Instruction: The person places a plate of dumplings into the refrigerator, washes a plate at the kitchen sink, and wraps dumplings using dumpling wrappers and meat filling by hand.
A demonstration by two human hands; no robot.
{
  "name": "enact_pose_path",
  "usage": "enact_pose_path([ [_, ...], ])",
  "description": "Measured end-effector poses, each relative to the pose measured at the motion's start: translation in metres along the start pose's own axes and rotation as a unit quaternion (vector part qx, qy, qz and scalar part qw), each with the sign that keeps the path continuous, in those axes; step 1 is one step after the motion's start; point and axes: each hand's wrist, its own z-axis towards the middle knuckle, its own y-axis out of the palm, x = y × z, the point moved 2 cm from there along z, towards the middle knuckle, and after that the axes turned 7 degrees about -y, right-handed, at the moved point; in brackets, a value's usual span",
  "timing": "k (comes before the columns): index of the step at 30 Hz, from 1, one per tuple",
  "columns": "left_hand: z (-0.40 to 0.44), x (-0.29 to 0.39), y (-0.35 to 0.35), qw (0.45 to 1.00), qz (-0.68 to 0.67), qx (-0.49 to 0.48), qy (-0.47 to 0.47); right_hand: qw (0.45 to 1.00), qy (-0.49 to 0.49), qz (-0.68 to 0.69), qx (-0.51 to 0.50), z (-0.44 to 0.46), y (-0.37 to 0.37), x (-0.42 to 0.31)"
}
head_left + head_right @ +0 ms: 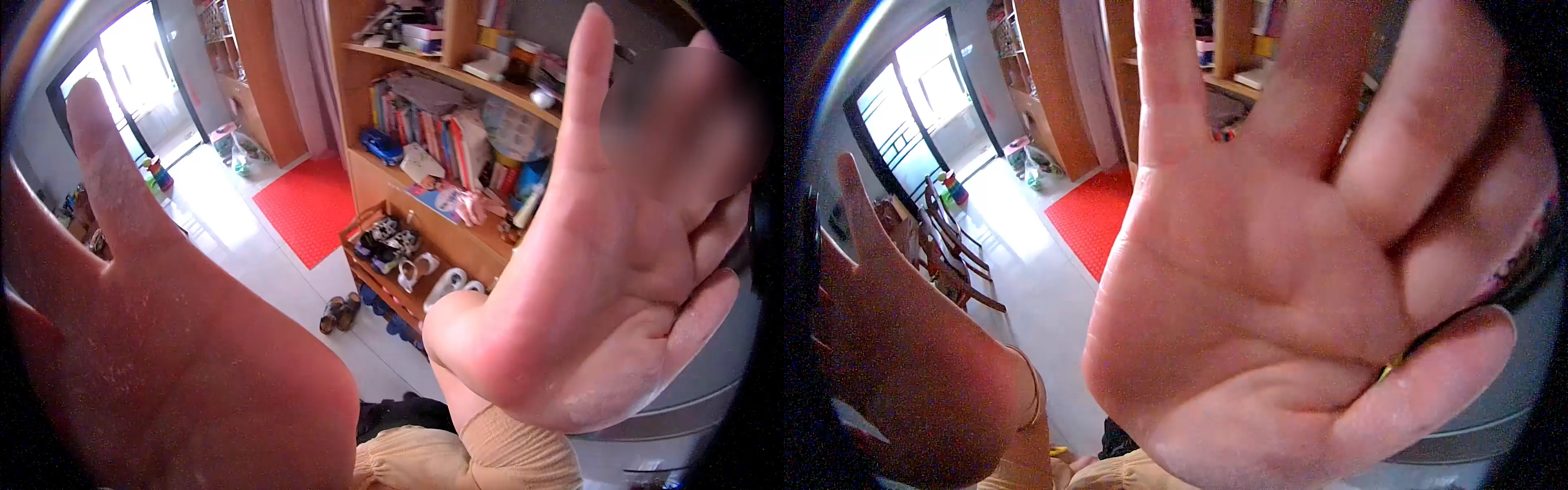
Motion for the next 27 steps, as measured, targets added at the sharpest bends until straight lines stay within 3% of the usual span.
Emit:
enact_pose_path([
  [5,0.072,-0.027,-0.105,0.999,0.025,-0.002,0.023,0.998,-0.045,0.032,0.015,-0.028,-0.011,0.116],
  [8,0.128,-0.045,-0.172,0.998,0.048,-0.002,0.04,0.989,-0.122,-0.076,0.042,-0.058,-0.042,0.195],
  [11,0.186,-0.066,-0.234,0.995,0.076,0.011,0.067,0.889,-0.139,-0.434,0.047,-0.102,-0.125,0.263],
  [16,0.284,-0.114,-0.328,0.973,0.192,0.041,0.12,0.766,-0.043,-0.64,0.049,-0.174,-0.22,0.338],
  [19,0.316,-0.147,-0.395,0.99,0.127,-0.032,0.062,0.728,-0.027,-0.685,0.014,-0.182,-0.25,0.383],
  [22,0.36,-0.196,-0.437,0.963,0.204,0.146,0.098,0.718,-0.054,-0.694,-0.027,-0.166,-0.277,0.458],
  [27,0.445,-0.304,-0.508,0.967,0.192,0.14,0.096,0.76,-0.091,-0.642,-0.033,-0.148,-0.343,0.603],
])
